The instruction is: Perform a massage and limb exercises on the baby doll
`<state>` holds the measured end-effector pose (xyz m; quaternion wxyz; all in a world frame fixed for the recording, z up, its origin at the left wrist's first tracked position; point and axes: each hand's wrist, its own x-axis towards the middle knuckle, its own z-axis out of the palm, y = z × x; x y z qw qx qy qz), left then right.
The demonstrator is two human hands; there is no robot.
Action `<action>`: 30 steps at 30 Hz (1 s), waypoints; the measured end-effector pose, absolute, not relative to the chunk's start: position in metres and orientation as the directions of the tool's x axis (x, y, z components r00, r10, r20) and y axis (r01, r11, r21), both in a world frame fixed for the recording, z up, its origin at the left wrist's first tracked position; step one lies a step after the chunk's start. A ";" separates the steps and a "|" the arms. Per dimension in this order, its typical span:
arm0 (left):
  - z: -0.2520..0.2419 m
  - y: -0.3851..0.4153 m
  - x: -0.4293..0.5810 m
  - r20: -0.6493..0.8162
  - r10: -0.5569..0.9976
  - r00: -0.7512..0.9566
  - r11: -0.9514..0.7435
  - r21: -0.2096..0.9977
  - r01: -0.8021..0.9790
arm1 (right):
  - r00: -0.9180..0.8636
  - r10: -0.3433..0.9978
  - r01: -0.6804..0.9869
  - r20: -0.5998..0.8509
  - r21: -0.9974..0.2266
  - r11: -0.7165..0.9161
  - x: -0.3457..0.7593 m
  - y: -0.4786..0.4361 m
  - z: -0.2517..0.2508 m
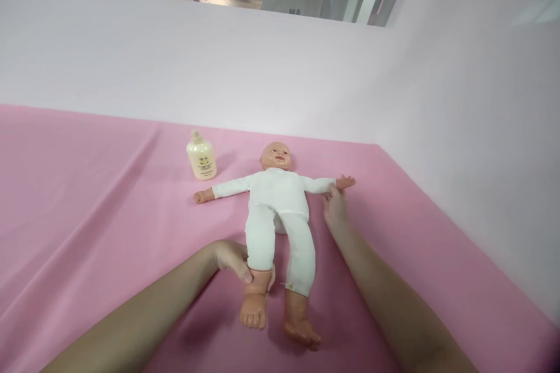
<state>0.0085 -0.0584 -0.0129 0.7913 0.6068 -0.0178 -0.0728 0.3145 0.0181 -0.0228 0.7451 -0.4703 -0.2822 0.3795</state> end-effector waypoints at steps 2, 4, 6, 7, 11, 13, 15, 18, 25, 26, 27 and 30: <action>-0.013 -0.060 0.009 -0.006 -0.122 0.993 0.324 0.945 0.045 | 0.545 0.822 -0.193 0.164 -0.930 0.313 0.312 0.016 -0.021; -0.013 -0.063 0.011 0.074 -0.048 0.996 0.402 0.914 -0.049 | 0.536 0.793 -0.061 0.290 -0.924 0.379 0.309 0.013 -0.018; -0.013 -0.063 0.012 0.165 0.082 0.983 0.462 0.868 -0.184 | 0.502 0.764 0.060 0.406 -0.897 0.438 0.304 0.009 -0.014; -0.014 -0.062 0.012 0.197 0.158 0.968 0.480 0.841 -0.249 | 0.468 0.756 0.107 0.457 -0.879 0.465 0.301 0.007 -0.012; -0.013 -0.057 0.011 0.176 0.431 0.885 0.503 0.768 -0.397 | 0.323 0.753 0.260 0.573 -0.819 0.512 0.290 -0.002 -0.010; -0.012 -0.056 0.012 0.130 0.504 0.854 0.501 0.761 -0.412 | 0.225 0.747 0.370 0.626 -0.764 0.529 0.284 -0.007 -0.010; -0.010 -0.057 0.013 0.089 0.537 0.839 0.501 0.766 -0.402 | 0.092 0.709 0.481 0.699 -0.655 0.583 0.279 -0.011 -0.010; -0.009 -0.059 0.015 0.040 0.564 0.825 0.504 0.774 -0.383 | -0.081 0.629 0.571 0.773 -0.482 0.665 0.274 -0.016 -0.007; -0.007 -0.059 0.016 0.001 0.591 0.807 0.476 0.807 -0.350 | -0.138 0.622 0.613 0.771 -0.427 0.665 0.271 -0.016 -0.004; -0.007 -0.059 0.016 0.002 0.581 0.814 0.475 0.811 -0.340 | -0.132 0.622 0.606 0.772 -0.434 0.667 0.272 -0.016 -0.005; -0.007 -0.059 0.015 0.005 0.568 0.823 0.475 0.815 -0.333 | -0.120 0.622 0.597 0.774 -0.444 0.668 0.273 -0.016 -0.006; -0.006 -0.059 0.015 0.039 0.517 0.855 0.474 0.819 -0.324 | -0.022 0.641 0.557 0.767 -0.523 0.645 0.277 -0.013 -0.009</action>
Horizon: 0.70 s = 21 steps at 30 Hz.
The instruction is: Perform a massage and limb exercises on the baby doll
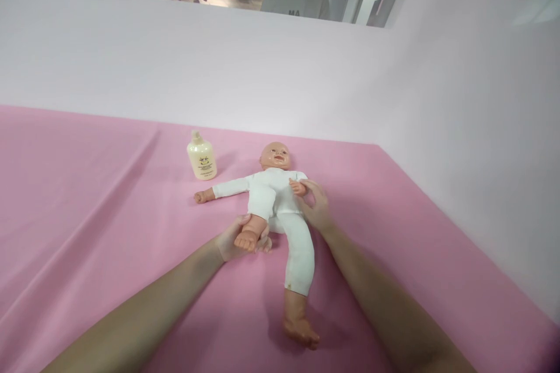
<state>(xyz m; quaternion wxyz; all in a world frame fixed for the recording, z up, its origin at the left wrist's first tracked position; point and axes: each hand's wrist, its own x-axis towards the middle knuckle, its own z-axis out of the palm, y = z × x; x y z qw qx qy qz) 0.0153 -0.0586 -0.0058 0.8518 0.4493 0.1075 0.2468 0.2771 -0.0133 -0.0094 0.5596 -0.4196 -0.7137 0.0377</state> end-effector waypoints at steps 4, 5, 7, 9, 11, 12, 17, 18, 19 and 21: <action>-0.009 -0.059 0.014 0.101 0.377 0.921 0.475 0.833 -0.285 | 0.206 0.725 0.391 0.658 -0.734 0.555 0.285 -0.006 -0.011; -0.010 -0.060 0.014 0.107 0.327 0.939 0.473 0.842 -0.261 | 0.258 0.739 0.330 0.622 -0.776 0.538 0.287 -0.004 -0.010; -0.012 -0.062 0.013 0.088 0.202 0.976 0.466 0.867 -0.174 | 0.341 0.749 0.228 0.568 -0.823 0.520 0.291 0.000 -0.008; -0.012 -0.065 0.012 0.028 0.052 0.998 0.448 0.892 -0.048 | 0.408 0.745 0.168 0.527 -0.846 0.506 0.296 0.003 -0.006; -0.010 -0.068 0.011 -0.029 -0.052 0.998 0.426 0.903 0.048 | 0.465 0.738 0.134 0.489 -0.863 0.487 0.301 0.006 -0.007; -0.009 -0.069 0.012 -0.047 -0.067 0.997 0.421 0.904 0.071 | 0.490 0.739 0.113 0.462 -0.874 0.472 0.304 0.007 -0.009; -0.003 -0.069 0.012 -0.107 -0.089 0.990 0.357 0.925 0.131 | 0.584 0.779 -0.102 0.228 -0.932 0.349 0.320 0.018 -0.026; -0.003 -0.068 0.012 -0.123 -0.104 0.987 0.328 0.933 0.151 | 0.585 0.787 -0.131 0.199 -0.934 0.333 0.323 0.020 -0.029; -0.002 -0.067 0.011 -0.140 -0.106 0.985 0.302 0.939 0.166 | 0.577 0.794 -0.143 0.190 -0.934 0.328 0.325 0.022 -0.032; -0.002 -0.066 0.011 -0.158 -0.076 0.985 0.275 0.946 0.173 | 0.556 0.804 -0.129 0.212 -0.933 0.335 0.327 0.026 -0.035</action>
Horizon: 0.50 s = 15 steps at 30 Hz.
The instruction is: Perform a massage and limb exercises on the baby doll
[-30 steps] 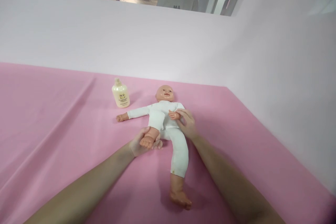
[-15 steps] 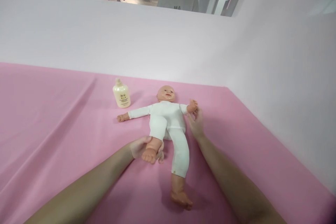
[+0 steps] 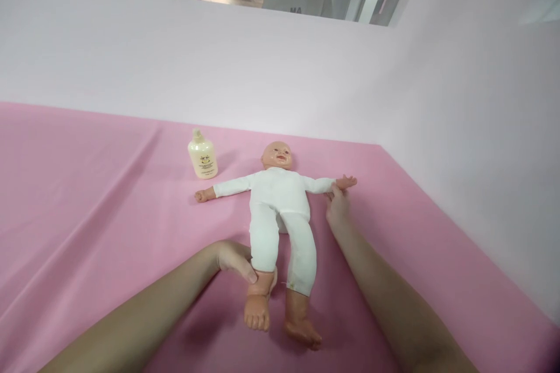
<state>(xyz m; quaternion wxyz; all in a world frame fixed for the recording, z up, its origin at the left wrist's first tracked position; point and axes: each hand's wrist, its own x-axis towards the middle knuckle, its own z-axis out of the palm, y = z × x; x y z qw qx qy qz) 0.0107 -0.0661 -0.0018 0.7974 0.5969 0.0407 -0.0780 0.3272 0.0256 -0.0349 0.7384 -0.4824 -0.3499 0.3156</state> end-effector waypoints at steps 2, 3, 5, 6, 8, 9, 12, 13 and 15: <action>-0.002 -0.066 0.010 -0.162 -0.058 0.985 0.278 0.945 0.172 | 0.548 0.807 -0.118 0.222 -0.934 0.338 0.327 0.027 -0.035; -0.003 -0.066 0.010 -0.160 -0.060 0.985 0.286 0.943 0.170 | 0.552 0.806 -0.124 0.215 -0.934 0.334 0.326 0.027 -0.034; -0.004 -0.068 0.010 -0.136 -0.089 0.987 0.311 0.937 0.157 | 0.565 0.800 -0.133 0.202 -0.935 0.330 0.322 0.024 -0.031; -0.005 -0.068 0.011 -0.113 -0.096 0.989 0.330 0.934 0.139 | 0.568 0.797 -0.126 0.205 -0.935 0.331 0.320 0.022 -0.028; -0.006 -0.069 0.012 -0.052 -0.069 0.996 0.383 0.921 0.075 | 0.569 0.786 -0.080 0.242 -0.935 0.346 0.316 0.017 -0.022; -0.007 -0.069 0.013 -0.011 -0.026 1.000 0.416 0.909 0.021 | 0.562 0.780 -0.046 0.274 -0.932 0.361 0.313 0.014 -0.019; -0.010 -0.065 0.013 0.128 0.182 0.975 0.513 0.834 -0.205 | 0.528 0.759 0.049 0.380 -0.907 0.419 0.305 0.006 -0.010; -0.010 -0.062 0.012 0.166 0.251 0.954 0.534 0.798 -0.279 | 0.514 0.755 0.072 0.407 -0.898 0.435 0.303 0.004 -0.008; -0.011 -0.056 0.010 0.230 0.391 0.891 0.560 0.709 -0.429 | 0.482 0.748 0.109 0.456 -0.878 0.465 0.297 0.001 -0.004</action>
